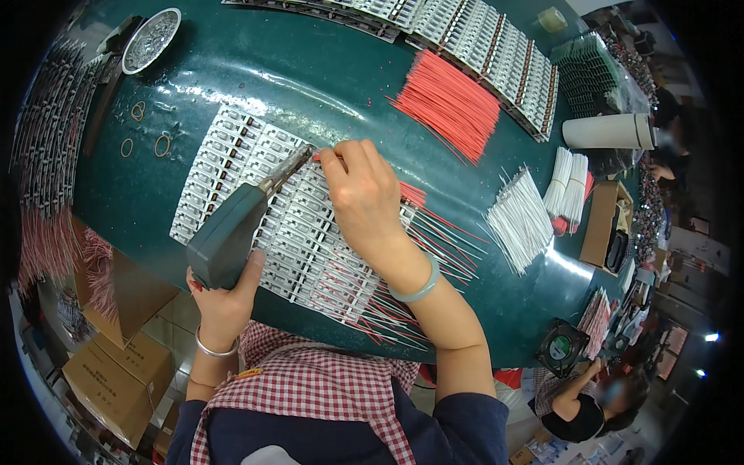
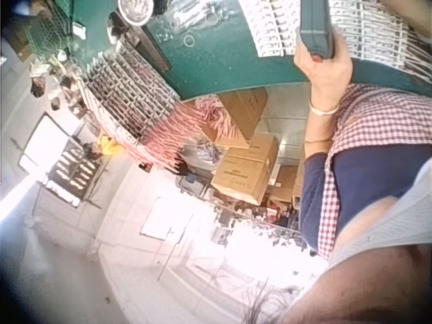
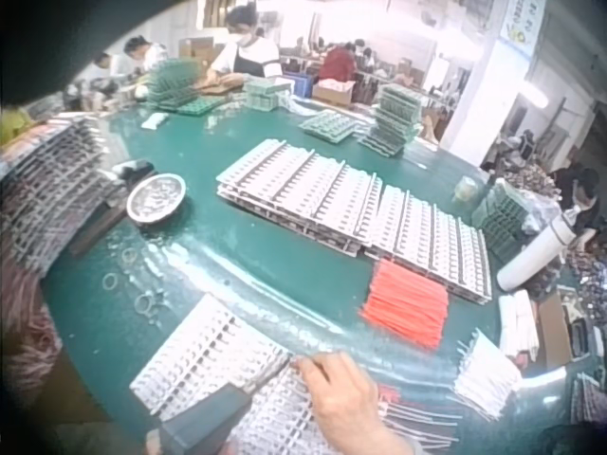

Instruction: The person uses a soldering iron to attach red and white wires to a white plastic grid on a green workbench. They repeatedly pick up wires, position them on the grid, and apply the soldering iron to secure them in place.

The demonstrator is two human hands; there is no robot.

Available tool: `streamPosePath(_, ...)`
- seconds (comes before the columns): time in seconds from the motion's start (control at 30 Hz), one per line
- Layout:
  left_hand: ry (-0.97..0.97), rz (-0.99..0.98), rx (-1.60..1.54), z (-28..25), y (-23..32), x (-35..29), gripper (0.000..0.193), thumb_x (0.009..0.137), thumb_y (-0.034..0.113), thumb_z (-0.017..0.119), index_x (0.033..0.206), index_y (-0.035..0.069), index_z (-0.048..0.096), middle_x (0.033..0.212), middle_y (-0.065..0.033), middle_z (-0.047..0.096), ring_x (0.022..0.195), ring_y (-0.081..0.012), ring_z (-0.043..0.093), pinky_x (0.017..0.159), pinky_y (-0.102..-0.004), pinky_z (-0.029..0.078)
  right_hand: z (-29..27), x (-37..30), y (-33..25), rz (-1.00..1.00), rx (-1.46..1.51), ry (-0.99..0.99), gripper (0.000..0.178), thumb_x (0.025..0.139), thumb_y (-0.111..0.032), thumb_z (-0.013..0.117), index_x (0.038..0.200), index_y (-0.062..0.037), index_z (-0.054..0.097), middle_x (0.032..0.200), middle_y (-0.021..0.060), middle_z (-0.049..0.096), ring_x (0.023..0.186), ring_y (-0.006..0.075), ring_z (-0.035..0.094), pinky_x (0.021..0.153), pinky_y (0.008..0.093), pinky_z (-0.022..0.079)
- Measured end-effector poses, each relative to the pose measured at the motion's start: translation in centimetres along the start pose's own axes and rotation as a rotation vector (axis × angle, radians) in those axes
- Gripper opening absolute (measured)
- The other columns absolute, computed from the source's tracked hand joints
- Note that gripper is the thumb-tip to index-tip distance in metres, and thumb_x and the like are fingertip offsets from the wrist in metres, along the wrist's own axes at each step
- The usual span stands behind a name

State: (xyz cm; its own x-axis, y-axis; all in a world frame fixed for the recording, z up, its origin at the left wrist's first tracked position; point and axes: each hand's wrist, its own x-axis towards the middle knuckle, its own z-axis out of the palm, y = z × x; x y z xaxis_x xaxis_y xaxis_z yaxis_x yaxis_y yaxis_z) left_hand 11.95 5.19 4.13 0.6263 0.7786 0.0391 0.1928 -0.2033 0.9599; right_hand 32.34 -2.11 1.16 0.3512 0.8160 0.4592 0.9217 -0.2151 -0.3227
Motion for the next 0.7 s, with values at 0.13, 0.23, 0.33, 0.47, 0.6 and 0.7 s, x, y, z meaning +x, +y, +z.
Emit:
streamPosePath(0.13, 0.013, -0.031, -0.022, -0.2, 0.3, -0.2, 0.015, 0.080, 0.000, 0.075, 0.093, -0.004, 0.067, 0.080, -0.0086, 0.068, 0.064, -0.0144, 0.063, 0.058, -0.0277, 0.048, 0.0, -0.1, 0.1, -0.002, -0.003, -0.012, 0.027, 0.071, 0.005, 0.065, 0.098, -0.0005, 0.069, 0.090, 0.0098, 0.062, 0.080, 0.0250, 0.060, 0.067, 0.0360, 0.051)
streamPosePath(0.23, 0.044, -0.046, 0.024, -0.3, 0.2, -0.9, 0.017, 0.080, 0.001, 0.077, 0.094, -0.004, 0.068, 0.082, -0.0079, 0.069, 0.065, -0.0128, 0.063, 0.059, -0.0266, 0.049, 0.0, -0.1, 0.2, -0.023, -0.023, 0.001, 0.020, 0.072, 0.000, 0.067, 0.092, 0.0008, 0.069, 0.088, 0.0083, 0.060, 0.082, 0.0240, 0.059, 0.067, 0.0346, 0.050)
streamPosePath(0.33, 0.094, -0.111, -0.016, -0.4, 0.1, -1.2, 0.019, 0.079, 0.001, 0.078, 0.095, -0.004, 0.069, 0.084, -0.0074, 0.070, 0.067, -0.0117, 0.064, 0.061, -0.0255, 0.050, 0.0, 0.0, 0.1, -0.024, -0.024, 0.001, 0.019, 0.072, 0.000, 0.067, 0.092, 0.0007, 0.069, 0.088, 0.0083, 0.060, 0.082, 0.0239, 0.059, 0.067, 0.0344, 0.050)
streamPosePath(0.47, 0.130, -0.180, -0.090, -0.3, 0.1, -1.3, 0.021, 0.079, 0.000, 0.078, 0.097, -0.005, 0.069, 0.087, -0.0074, 0.071, 0.071, -0.0112, 0.065, 0.063, -0.0247, 0.051, 0.2, -0.1, 0.1, -0.025, -0.028, 0.010, 0.020, 0.073, 0.000, 0.067, 0.093, 0.0005, 0.069, 0.089, 0.0086, 0.060, 0.082, 0.0242, 0.059, 0.067, 0.0345, 0.050)
streamPosePath(0.6, 0.125, -0.168, -0.107, -0.3, 0.4, -1.4, 0.022, 0.079, 0.000, 0.078, 0.098, -0.005, 0.069, 0.088, -0.0072, 0.071, 0.073, -0.0106, 0.065, 0.065, -0.0247, 0.051, 0.2, -0.2, 0.2, -0.025, -0.042, 0.025, 0.022, 0.073, 0.000, 0.067, 0.095, 0.0001, 0.068, 0.091, 0.0088, 0.060, 0.083, 0.0252, 0.058, 0.069, 0.0355, 0.049)
streamPosePath(0.7, 0.145, -0.185, -0.126, -0.4, 0.3, -1.6, 0.022, 0.079, 0.001, 0.078, 0.099, -0.005, 0.069, 0.088, -0.0070, 0.071, 0.074, -0.0099, 0.065, 0.066, -0.0244, 0.051, -0.4, -0.3, 0.0, -0.023, -0.067, 0.048, 0.023, 0.073, 0.000, 0.066, 0.096, 0.0001, 0.067, 0.092, 0.0090, 0.061, 0.084, 0.0257, 0.058, 0.070, 0.0361, 0.048)
